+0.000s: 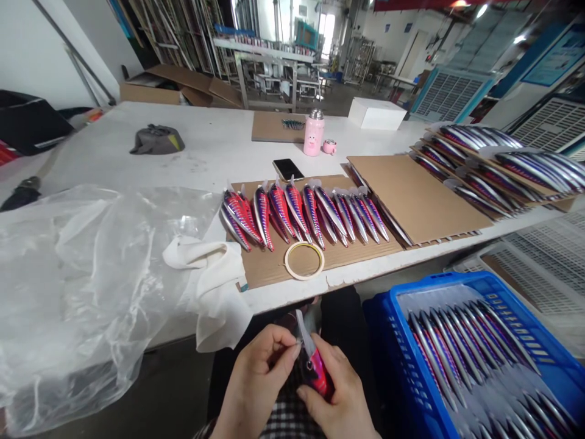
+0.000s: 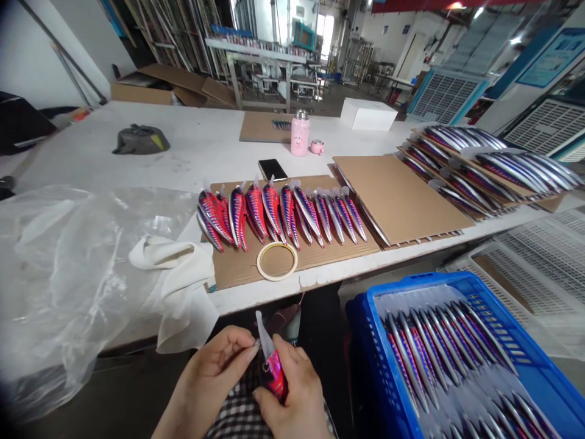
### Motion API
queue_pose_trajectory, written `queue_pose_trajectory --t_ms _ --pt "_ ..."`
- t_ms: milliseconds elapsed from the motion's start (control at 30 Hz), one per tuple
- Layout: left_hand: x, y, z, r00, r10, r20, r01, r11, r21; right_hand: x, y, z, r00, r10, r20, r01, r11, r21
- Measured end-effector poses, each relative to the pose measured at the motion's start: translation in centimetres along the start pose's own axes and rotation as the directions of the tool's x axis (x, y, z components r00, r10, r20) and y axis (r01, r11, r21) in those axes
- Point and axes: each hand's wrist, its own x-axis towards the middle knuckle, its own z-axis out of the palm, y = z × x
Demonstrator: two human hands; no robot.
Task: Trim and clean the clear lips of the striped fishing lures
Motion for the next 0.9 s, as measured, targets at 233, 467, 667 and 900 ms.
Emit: queue_pose_trajectory --t_ms 233,467,667,900 --pt "0.03 0.05 -0.03 1.0 -0.02 -0.004 0.02 1.0 0.012 0.07 -0.52 -0.28 0.998 -0.062 -0.004 0.062 0.991 -0.115" --pt "0.33 -0.05 0.09 0.998 -0.045 0.037 0.049 0.994 -0.101 0.11 -0.6 -0.42 0.99 -0.135 -0.046 0.126 0.979 -0.159" --pt "-0.04 0.66 -0.13 0.995 -0.076 0.065 0.08 0.995 -0.053 0.09 -0.3 -0.59 0.988 -0.139 -0.064 0.13 0.983 -0.127" --pt "-0.11 0.86 -0.01 0.994 -0.086 0.067 0.093 0.99 -0.109 0.01 -0.1 -0.28 0.988 -0.131 -0.082 0.121 0.986 -0.114"
